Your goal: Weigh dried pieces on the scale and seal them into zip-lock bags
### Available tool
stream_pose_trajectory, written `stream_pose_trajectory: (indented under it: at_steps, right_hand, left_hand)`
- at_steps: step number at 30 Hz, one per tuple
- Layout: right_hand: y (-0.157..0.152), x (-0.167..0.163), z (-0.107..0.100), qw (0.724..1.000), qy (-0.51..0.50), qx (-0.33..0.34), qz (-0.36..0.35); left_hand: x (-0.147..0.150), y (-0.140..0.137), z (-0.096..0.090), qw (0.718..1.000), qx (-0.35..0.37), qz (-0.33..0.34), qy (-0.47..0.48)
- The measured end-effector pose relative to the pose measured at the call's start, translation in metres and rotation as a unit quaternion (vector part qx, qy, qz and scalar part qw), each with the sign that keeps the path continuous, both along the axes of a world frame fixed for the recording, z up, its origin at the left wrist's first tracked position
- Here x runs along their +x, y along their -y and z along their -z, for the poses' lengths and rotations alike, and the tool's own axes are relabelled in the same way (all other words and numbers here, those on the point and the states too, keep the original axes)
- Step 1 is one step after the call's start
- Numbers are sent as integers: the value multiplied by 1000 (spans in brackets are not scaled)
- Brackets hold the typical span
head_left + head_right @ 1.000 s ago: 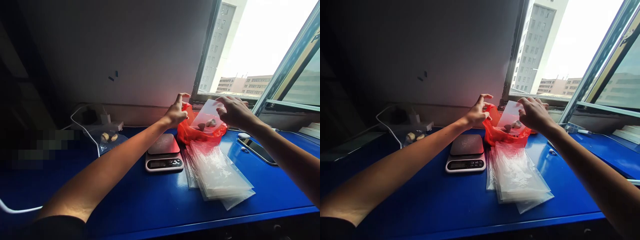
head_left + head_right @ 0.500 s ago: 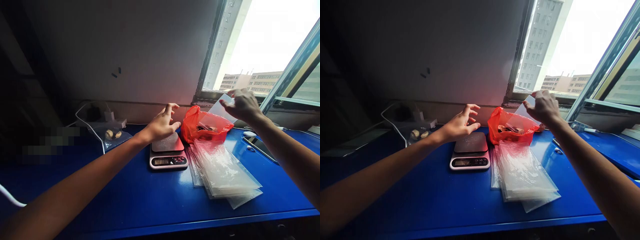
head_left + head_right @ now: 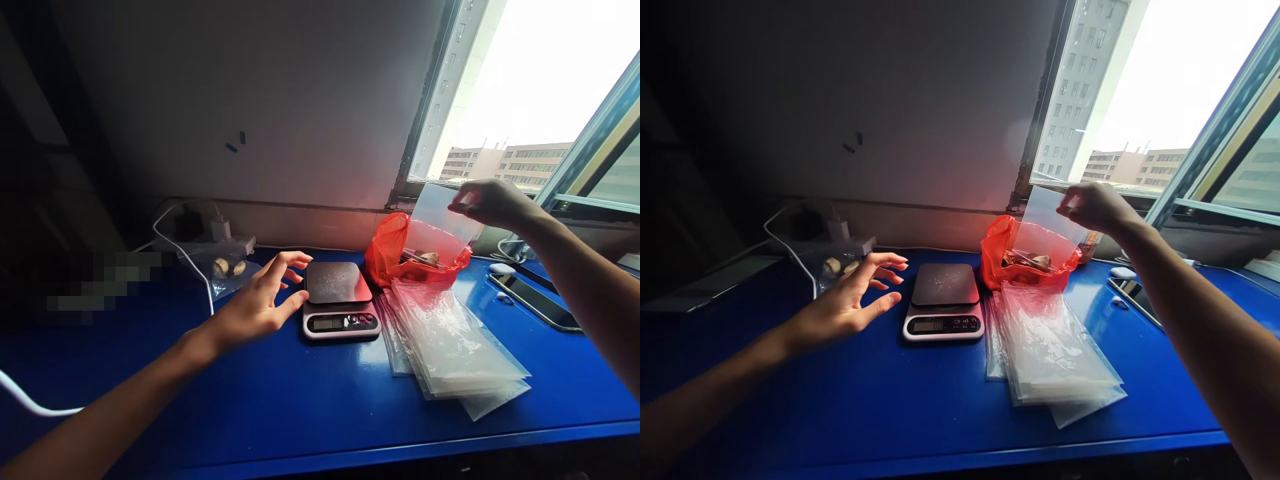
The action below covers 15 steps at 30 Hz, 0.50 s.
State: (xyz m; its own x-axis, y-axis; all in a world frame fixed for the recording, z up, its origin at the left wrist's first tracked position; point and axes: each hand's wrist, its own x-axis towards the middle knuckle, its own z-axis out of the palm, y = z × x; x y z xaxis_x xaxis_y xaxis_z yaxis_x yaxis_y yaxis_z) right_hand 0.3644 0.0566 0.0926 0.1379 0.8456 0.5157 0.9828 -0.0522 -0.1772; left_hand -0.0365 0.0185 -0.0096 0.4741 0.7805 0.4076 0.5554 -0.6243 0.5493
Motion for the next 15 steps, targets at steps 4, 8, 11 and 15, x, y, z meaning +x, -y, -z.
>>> stream_pose_trajectory:
  at_steps: [4,8,11,15]
  right_hand:
    - [7,-14,-7,997,-32,68,12]
    - [13,-13,-7,997,-76,-9,-31]
    - [15,-8,-6,986,-114,-98,-67]
    - [13,-6,0,998,-62,-4,-21]
  left_hand:
    - [-14,-3,6,1000,-10,-16,14]
    - [-24,-4,5,998,-20,-45,34]
    - [-27,-2,3,995,-22,-79,50]
    - [-24,0,4,995,0,-72,65]
